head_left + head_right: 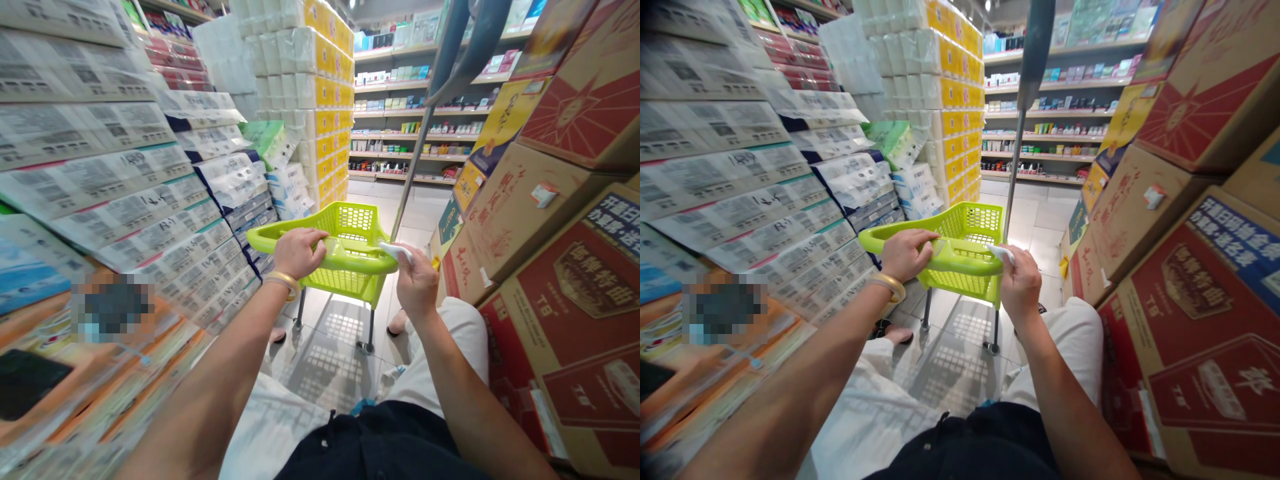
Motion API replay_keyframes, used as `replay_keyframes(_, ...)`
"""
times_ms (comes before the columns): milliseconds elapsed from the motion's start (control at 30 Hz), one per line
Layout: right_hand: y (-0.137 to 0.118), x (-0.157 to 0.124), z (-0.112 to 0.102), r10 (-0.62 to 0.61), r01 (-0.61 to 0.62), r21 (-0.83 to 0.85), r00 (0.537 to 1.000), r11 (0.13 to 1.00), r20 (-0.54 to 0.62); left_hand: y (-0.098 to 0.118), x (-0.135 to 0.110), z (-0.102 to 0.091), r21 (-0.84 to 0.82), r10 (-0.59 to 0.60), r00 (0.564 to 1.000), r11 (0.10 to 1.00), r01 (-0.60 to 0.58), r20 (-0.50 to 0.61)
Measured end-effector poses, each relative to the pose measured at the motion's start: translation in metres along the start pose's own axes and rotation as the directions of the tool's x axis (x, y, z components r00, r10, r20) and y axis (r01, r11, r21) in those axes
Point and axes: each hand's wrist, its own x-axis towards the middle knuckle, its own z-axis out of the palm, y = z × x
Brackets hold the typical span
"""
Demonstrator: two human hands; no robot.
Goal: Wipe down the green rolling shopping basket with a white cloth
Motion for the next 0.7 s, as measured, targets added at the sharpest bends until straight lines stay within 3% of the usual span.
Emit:
replay_keyframes(200,-0.031,-0.01,0.015,-0.187,0.203,-0.066,0.964,0.977,0.191,0.002,0.001,-0.001,0.012,-0.015,1.0,1.0,0.015,0.018)
replay_keyframes(300,-0.023,-0.005,0.01,-0.18,0.19,-0.035,0.965,0.981,0.189,0.002,0.001,-0.001,0.007,-0.014,1.0,1.0,0.014,0.017)
replay_keyframes(467,-0.013,0.005,0.007,-0.035,0.037,-0.033,0.996,0.999,0.08,0.005,0.002,0.001,0.007,-0.028,1.0,1.0,0.028,0.002)
replay_keyframes(600,-0.04,0.001,0.022,-0.125,0.144,-0.069,0.965,0.987,0.229,0.005,0.003,0.001,0.013,-0.027,1.0,1.0,0.027,0.009)
replay_keyframes(700,-0.041,0.002,0.023,-0.174,0.195,-0.043,0.94,0.98,0.295,0.003,0.003,0.001,0.012,-0.014,1.0,1.0,0.014,0.011)
